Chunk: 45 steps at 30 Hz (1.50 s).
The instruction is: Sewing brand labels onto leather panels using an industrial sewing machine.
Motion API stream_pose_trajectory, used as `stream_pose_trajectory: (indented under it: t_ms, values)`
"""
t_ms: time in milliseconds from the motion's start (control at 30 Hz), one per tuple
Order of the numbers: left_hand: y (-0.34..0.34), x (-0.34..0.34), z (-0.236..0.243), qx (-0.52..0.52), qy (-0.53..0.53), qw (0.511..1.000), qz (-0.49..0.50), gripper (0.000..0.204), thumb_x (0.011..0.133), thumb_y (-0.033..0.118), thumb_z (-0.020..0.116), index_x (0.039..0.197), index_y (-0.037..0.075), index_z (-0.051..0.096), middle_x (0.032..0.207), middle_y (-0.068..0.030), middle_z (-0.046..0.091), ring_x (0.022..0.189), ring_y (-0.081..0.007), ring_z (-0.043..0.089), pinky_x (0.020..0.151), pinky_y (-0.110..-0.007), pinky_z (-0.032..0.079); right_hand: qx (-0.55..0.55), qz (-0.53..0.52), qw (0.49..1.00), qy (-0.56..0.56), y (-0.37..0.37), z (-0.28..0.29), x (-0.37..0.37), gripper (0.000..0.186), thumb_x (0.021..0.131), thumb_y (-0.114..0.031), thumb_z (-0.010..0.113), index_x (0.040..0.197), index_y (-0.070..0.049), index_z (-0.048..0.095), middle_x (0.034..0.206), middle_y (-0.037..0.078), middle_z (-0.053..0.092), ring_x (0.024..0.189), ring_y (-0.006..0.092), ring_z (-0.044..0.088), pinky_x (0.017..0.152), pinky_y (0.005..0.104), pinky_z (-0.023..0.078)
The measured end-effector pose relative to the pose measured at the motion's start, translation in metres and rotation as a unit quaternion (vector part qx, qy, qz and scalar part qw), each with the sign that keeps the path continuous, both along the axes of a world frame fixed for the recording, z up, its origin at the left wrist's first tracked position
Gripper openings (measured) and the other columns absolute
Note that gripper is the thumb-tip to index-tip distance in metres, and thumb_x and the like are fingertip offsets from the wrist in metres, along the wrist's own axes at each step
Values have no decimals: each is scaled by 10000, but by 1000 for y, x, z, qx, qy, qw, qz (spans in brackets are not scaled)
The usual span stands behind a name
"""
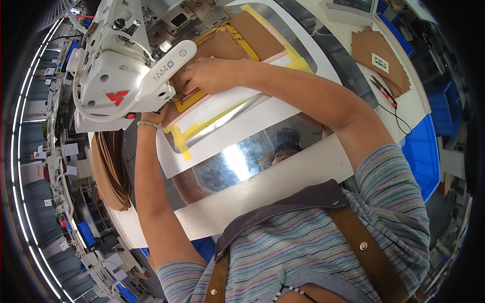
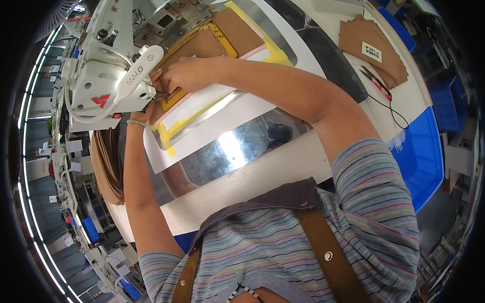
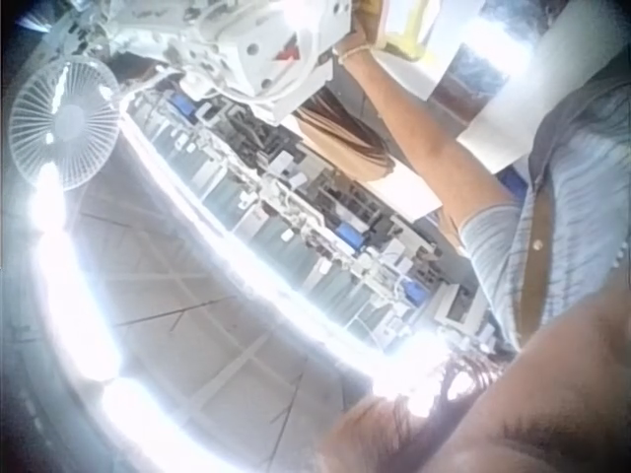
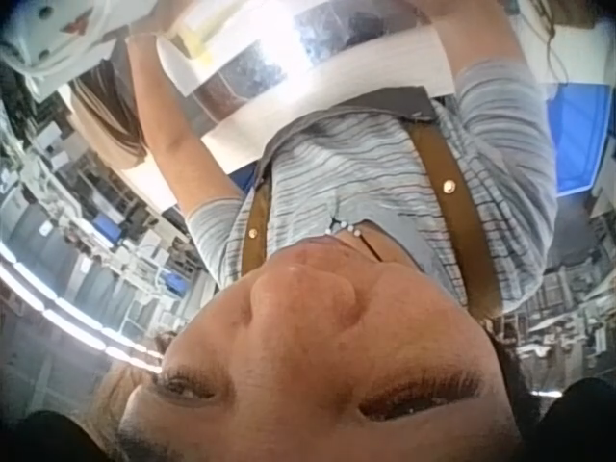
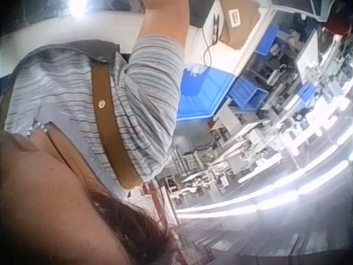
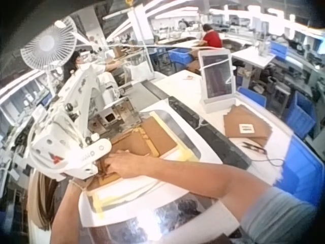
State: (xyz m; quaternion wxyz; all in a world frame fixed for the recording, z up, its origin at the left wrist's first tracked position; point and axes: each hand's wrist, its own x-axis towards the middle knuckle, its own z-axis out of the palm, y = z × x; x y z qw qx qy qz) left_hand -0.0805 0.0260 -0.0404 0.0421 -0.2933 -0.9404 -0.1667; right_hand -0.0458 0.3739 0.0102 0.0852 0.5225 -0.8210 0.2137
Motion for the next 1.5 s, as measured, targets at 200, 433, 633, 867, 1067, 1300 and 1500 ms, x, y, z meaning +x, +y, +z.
stream_pose_trajectory:
  t_ms: [200,433,633,867,1067,1300,1500]
  values:
    - [-14,0,-6,14,25,999,-22,501,953,-43,567,1440,56,632,1466,-104,663,1361,-293,592,1186,-371,426,49,-58,997,10,-14,-3,-14,380,929,-98,620,1261,-188,782,1353,21,699,1321,242,591,1099,463,473]
    - [4,41,-1,177,3,982,66,331,994,38,635,1317,-25,675,1301,-177,728,1215,-323,679,1052,-401,508,38,-64,997,22,-12,-5,-13,418,943,-96,586,1319,-180,749,1364,19,703,1328,259,571,1114,468,461]
    - [31,91,44,215,-88,963,135,287,1022,92,654,1272,-41,706,1233,-184,739,1168,-332,685,1006,-375,506,47,-27,998,-27,0,9,0,420,896,-59,624,1284,-152,756,1347,41,712,1298,290,585,1129,467,469]
    - [43,151,72,116,10,992,43,309,1057,107,630,1343,31,719,1416,-127,709,1384,-322,590,1162,-399,447,18,5,998,-55,5,13,18,362,886,-3,617,1205,-89,765,1393,48,691,1313,279,575,1144,447,464]
    - [62,179,85,132,0,990,57,304,1053,97,634,1338,56,728,1432,-100,706,1436,-336,560,1208,-446,422,27,29,998,-53,10,14,33,358,900,7,610,1207,-86,770,1367,59,709,1303,279,580,1125,433,481]
    - [91,184,89,97,7,995,-4,338,1021,64,652,1352,67,719,1461,-105,678,1439,-359,554,1188,-450,436,129,-88,987,35,71,40,60,338,936,-91,684,1267,-59,742,1392,39,707,1278,255,602,1065,405,514]
    - [112,175,92,3,9,998,-59,460,1027,111,646,1484,65,619,1600,-113,557,1505,-370,478,1221,-479,384,59,-209,962,169,136,-8,84,396,925,-107,679,1317,-68,717,1440,46,676,1315,232,591,986,374,513]
